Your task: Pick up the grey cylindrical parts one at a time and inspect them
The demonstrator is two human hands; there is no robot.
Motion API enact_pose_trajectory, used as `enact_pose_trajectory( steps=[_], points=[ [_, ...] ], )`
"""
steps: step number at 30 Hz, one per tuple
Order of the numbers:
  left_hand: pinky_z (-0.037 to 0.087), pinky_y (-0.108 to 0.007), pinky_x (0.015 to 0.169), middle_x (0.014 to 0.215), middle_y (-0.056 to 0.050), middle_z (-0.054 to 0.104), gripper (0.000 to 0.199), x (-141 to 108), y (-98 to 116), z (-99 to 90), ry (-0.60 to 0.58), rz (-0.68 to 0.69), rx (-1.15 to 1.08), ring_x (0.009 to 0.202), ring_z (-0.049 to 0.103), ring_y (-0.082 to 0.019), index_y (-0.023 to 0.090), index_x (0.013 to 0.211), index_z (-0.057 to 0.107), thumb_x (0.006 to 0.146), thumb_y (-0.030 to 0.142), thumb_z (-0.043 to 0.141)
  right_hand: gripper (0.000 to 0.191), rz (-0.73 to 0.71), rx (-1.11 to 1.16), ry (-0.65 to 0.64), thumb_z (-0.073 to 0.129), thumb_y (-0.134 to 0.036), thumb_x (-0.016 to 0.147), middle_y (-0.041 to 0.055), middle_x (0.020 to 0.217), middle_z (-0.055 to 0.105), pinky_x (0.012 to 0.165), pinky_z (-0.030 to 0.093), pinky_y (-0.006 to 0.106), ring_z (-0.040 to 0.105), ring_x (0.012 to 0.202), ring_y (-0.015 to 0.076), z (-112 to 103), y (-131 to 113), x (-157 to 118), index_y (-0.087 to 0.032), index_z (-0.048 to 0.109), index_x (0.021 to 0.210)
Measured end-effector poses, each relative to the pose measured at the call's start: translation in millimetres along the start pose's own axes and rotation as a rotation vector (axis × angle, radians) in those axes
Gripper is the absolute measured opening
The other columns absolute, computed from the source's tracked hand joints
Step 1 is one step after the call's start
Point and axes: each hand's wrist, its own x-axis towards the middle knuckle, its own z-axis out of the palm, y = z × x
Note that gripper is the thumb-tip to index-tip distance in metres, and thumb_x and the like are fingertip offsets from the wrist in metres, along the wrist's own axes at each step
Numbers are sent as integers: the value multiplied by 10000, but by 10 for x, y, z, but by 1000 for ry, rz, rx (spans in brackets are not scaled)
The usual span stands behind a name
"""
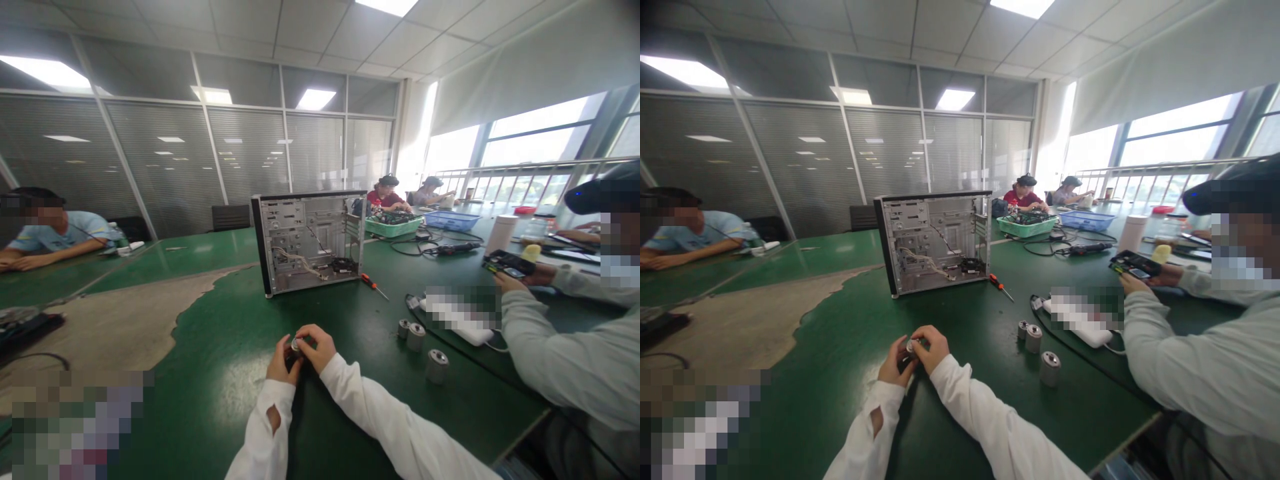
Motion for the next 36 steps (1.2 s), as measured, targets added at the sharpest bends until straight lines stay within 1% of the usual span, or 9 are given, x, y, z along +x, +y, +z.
enact_pose_trajectory(
  steps=[3, 6, 11, 15, 20, 25, 29, 33, 36],
  points=[
    [442, -332, 743, 877, -54, 601, 540, 17, -44, 11, 30, -32, -26, 763, 596, -178, 168, 1083, 399, 569, 166, 564, 88, -50, -37, 21, 520, -182, 689, 27, 802, 568, 608, 426, 235, 524, 750, 138, -80, -10, 58, -190, 591, 741],
    [437, -337, 750, 881, -63, 606, 526, 43, -113, -5, 96, -63, -23, 771, 595, -192, 168, 1066, 432, 561, 186, 578, 101, -40, -152, 41, 510, -230, 710, 31, 788, 566, 621, 415, 252, 515, 730, 144, -222, 93, 102, -200, 595, 755],
    [428, -339, 770, 932, -84, 594, 466, 79, -239, -59, 206, -46, 32, 806, 586, -200, 162, 1029, 468, 575, 199, 564, 95, 161, -559, -169, 554, -245, 668, 17, 787, 584, 700, 373, 292, 498, 773, 162, -437, 447, 112, -233, 622, 733],
    [430, -337, 771, 960, -100, 581, 475, 87, -303, -63, 210, -25, 46, 815, 581, -204, 145, 1038, 458, 576, 189, 557, 102, 230, -609, -288, 606, -214, 577, -19, 674, 583, 614, 370, 249, 508, 650, 129, -533, 633, 112, -228, 622, 676],
    [433, -325, 785, 1000, -110, 559, 511, 86, -308, -60, 182, -36, 57, 827, 578, -196, 123, 1047, 448, 544, 41, 495, 312, 256, -641, -349, 557, -131, 556, -28, 708, 594, 597, 359, 219, 508, 647, 112, -593, 690, 126, -210, 584, 856],
    [426, -320, 809, 996, -87, 565, 561, 84, -234, -78, 180, -91, 18, 851, 572, -189, 139, 1015, 470, 492, -55, 408, 356, 260, -701, -338, 493, -81, 554, -7, 732, 592, 623, 350, 244, 506, 703, 139, -582, 618, 113, -196, 565, 883],
    [415, -333, 826, 975, -73, 573, 559, 73, -157, -95, 193, -107, 19, 854, 571, -198, 152, 986, 496, 481, -66, 390, 401, 243, -770, -273, 477, -78, 560, 57, 892, 559, 683, 331, 327, 457, 876, 223, -558, 444, 82, -191, 540, 939],
    [416, -339, 820, 936, -60, 588, 534, 53, -82, -120, 199, -115, 49, 841, 575, -202, 166, 942, 531, 483, -66, 385, 396, 57, -715, -203, 487, -159, 637, 76, 1006, 511, 762, 310, 356, 414, 945, 228, -473, 224, 23, -198, 487, 1031],
    [430, -330, 804, 865, -23, 613, 519, 31, -41, -127, 155, -114, 10, 793, 590, -183, 192, 888, 561, 470, -61, 386, 461, -117, -573, -229, 495, -260, 678, 83, 1052, 480, 796, 319, 353, 411, 957, 221, -368, 66, -48, -198, 416, 1129]
  ],
)
